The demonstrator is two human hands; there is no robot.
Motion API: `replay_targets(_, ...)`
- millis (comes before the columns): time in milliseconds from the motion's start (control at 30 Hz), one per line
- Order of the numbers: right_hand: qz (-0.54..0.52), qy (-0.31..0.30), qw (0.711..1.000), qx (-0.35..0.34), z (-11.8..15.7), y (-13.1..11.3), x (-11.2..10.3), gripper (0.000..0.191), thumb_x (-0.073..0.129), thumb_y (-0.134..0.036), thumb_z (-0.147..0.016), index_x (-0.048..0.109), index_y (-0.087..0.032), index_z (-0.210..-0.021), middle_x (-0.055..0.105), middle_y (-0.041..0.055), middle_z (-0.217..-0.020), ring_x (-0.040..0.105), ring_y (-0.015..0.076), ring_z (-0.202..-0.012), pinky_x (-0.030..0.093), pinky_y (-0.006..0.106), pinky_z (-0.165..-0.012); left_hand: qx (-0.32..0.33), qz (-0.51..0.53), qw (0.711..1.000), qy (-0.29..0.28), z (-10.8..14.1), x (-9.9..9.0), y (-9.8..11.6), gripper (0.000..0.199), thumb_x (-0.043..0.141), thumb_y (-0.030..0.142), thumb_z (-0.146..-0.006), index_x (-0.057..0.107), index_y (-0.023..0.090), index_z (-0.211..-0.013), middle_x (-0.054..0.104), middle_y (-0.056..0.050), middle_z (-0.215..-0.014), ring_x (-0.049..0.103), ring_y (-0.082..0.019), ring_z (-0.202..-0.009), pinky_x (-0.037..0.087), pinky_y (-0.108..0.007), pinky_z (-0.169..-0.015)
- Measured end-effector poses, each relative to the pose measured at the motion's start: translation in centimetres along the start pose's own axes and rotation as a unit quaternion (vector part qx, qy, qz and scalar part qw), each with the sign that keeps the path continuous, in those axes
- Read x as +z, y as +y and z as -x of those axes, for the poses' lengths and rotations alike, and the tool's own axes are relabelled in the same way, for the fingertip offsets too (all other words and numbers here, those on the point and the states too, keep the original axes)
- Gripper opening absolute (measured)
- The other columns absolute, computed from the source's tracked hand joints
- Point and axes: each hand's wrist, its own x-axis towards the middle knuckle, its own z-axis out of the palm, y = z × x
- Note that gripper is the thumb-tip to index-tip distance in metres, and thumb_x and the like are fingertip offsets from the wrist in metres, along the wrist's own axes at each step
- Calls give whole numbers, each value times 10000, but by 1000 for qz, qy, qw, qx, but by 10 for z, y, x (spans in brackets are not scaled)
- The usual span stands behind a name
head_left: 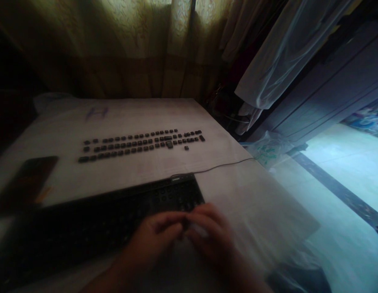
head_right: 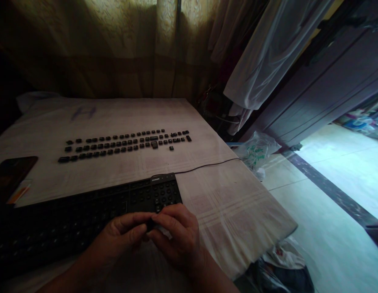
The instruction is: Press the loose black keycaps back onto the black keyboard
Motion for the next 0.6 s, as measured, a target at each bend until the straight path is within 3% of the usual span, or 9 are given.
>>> replay_targets(267,-54,2,998,32,-3,-2,1,224,636,-159,-885,670,-220,-1098,671,44,-862,657,173,-750,593,284,-638,48,-17,998,27,4,3,5,342,838,456,-648,783,218,-887,732,-43,-802,657,-230,-816,493,-350,-764)
replay_targets(600,-102,-16,992,67,-6,-4,0,193,591,-128,-867,662,-220,-1021,638,26,-831,621,147,-702,553,254,-597,62,-13,997,35,8,7,8,338,853,466,-636,756,212,-836,735,-41,-809,668,-227,-805,496,-361,-803)
